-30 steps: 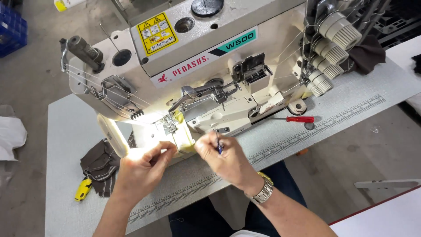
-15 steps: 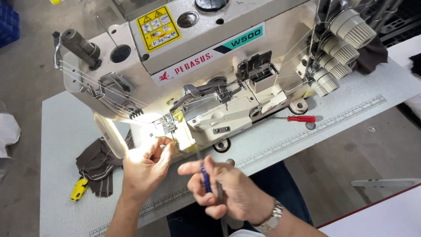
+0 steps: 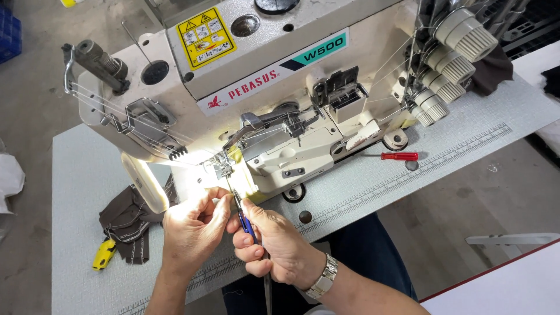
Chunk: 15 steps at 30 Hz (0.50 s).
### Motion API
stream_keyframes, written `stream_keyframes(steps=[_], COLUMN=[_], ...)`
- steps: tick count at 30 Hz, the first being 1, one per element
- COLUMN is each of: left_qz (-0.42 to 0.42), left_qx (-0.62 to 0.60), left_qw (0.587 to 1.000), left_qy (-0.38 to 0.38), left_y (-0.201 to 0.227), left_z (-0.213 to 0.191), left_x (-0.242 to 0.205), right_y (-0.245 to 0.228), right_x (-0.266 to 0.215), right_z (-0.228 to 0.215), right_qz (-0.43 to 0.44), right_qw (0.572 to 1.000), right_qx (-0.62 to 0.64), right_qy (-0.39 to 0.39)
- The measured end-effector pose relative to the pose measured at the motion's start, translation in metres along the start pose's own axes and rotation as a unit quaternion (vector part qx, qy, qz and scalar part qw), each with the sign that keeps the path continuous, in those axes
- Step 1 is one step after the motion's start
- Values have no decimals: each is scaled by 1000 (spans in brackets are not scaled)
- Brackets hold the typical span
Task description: The person uses a screwdriver to adjust components on a sewing machine, then uses tweezers to thread the needle and manipulate internal parts. The person repeatedly handles the needle and thread while working on the machine's needle area.
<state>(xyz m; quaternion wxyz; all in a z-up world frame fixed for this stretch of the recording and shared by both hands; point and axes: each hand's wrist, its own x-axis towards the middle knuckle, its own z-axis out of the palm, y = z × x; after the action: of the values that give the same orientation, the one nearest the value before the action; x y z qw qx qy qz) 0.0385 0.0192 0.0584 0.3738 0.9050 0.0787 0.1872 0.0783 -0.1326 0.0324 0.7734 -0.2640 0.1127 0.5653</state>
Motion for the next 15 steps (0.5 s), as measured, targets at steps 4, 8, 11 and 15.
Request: stream_keyframes(steps=[4, 8, 11, 15], left_qz=[2, 9, 20, -14], left_qx=[-16, -64, -75, -62], left_qw=[1000, 998, 997, 997], left_qy=[-1, -5, 15, 39], left_y=[3, 5, 8, 1], left_z=[-1, -2, -3, -5], left_x=[-1, -3, -8, -34], right_y=[3, 5, 4, -26], right_x=[3, 1, -13, -44], right_z=[-1, -3, -18, -69], right_qz=[-2, -81, -183, -304], right_qw=[1000, 997, 976, 721], right_qx=[-4, -15, -116, -619], right_qy=[8, 6, 22, 71])
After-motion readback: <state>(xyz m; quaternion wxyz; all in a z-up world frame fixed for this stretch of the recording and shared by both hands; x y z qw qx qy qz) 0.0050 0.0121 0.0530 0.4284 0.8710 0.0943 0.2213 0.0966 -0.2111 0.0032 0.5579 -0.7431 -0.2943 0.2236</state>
